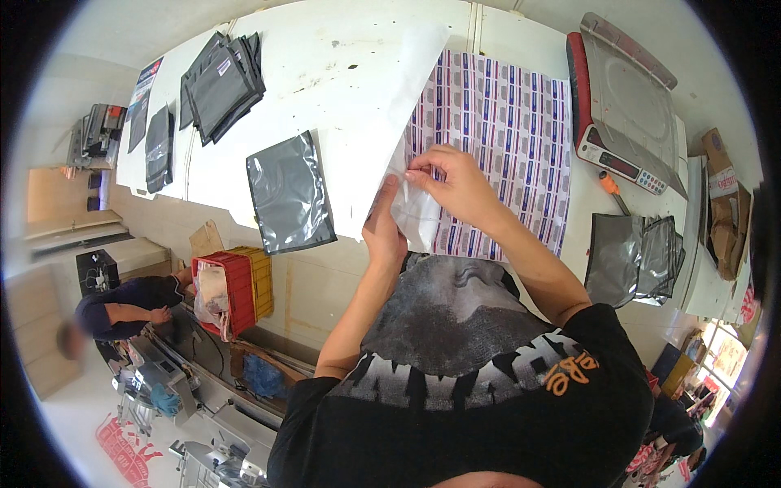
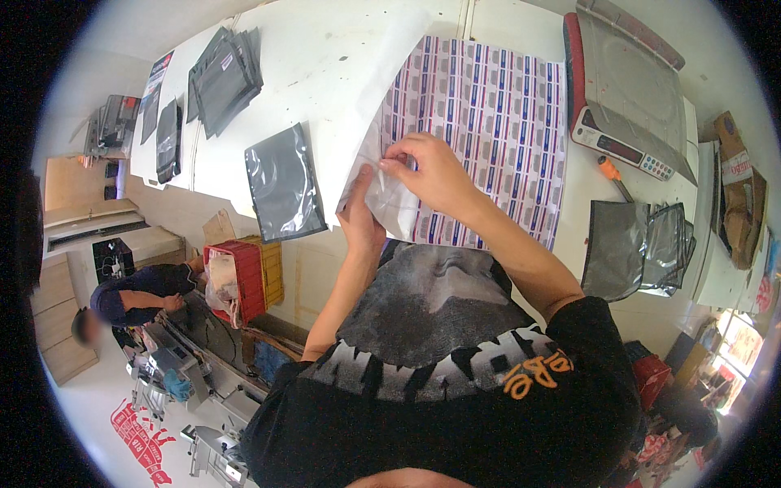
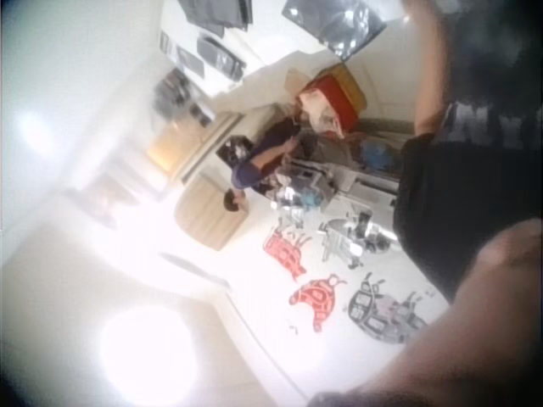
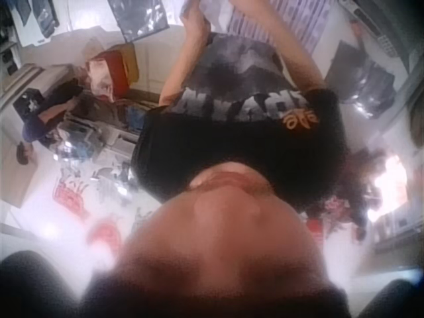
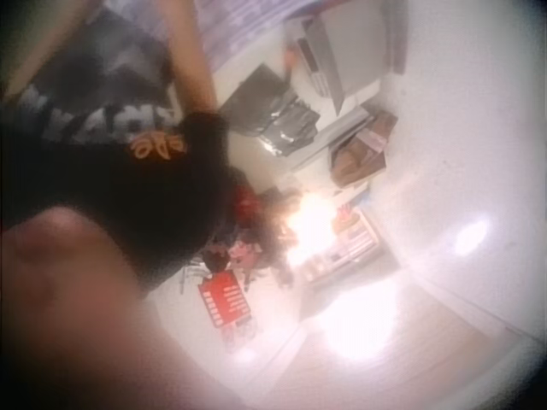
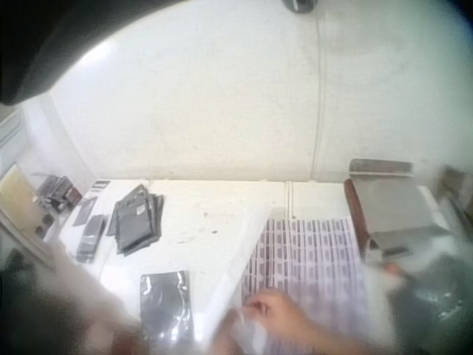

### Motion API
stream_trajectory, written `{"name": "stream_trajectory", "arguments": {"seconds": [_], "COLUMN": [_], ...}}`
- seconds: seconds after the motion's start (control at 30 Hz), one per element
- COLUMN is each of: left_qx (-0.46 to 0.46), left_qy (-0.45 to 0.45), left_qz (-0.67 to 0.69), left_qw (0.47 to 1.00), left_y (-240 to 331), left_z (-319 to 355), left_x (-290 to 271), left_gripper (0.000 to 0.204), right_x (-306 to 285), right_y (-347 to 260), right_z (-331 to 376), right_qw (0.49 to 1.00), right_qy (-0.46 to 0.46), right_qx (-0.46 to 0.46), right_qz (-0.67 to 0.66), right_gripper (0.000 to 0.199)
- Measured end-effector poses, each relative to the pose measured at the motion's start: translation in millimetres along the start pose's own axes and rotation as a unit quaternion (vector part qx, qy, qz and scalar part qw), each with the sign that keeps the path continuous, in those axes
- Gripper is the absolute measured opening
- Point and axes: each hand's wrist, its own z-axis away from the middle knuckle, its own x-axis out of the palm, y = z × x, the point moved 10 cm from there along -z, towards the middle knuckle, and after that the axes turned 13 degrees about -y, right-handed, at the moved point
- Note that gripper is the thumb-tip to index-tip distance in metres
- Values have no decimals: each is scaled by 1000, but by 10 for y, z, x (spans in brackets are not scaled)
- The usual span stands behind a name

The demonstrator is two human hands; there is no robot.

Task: The person repeatedly peels individual labels from a large sheet and affixes them to the front of black plastic pouches. After each label is applied, the pouch is placed on a growing stack on the table.

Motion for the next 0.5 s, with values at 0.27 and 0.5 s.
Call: {"name": "stream_trajectory", "arguments": {"seconds": [0.27, 0.5], "left_qx": [-69, -79], "left_qy": [-10, -10], "left_qz": [130, 155], "left_qw": [989, 985], "left_y": [-216, -263], "left_z": [-50, -98], "left_x": [-53, -22], "left_gripper": [56, 60], "right_x": [48, -208], "right_y": [327, 183], "right_z": [-100, 49], "right_qw": [994, 999], "right_qy": [-55, -5], "right_qx": [54, 31], "right_qz": [-80, -30], "right_gripper": [11, 11]}}
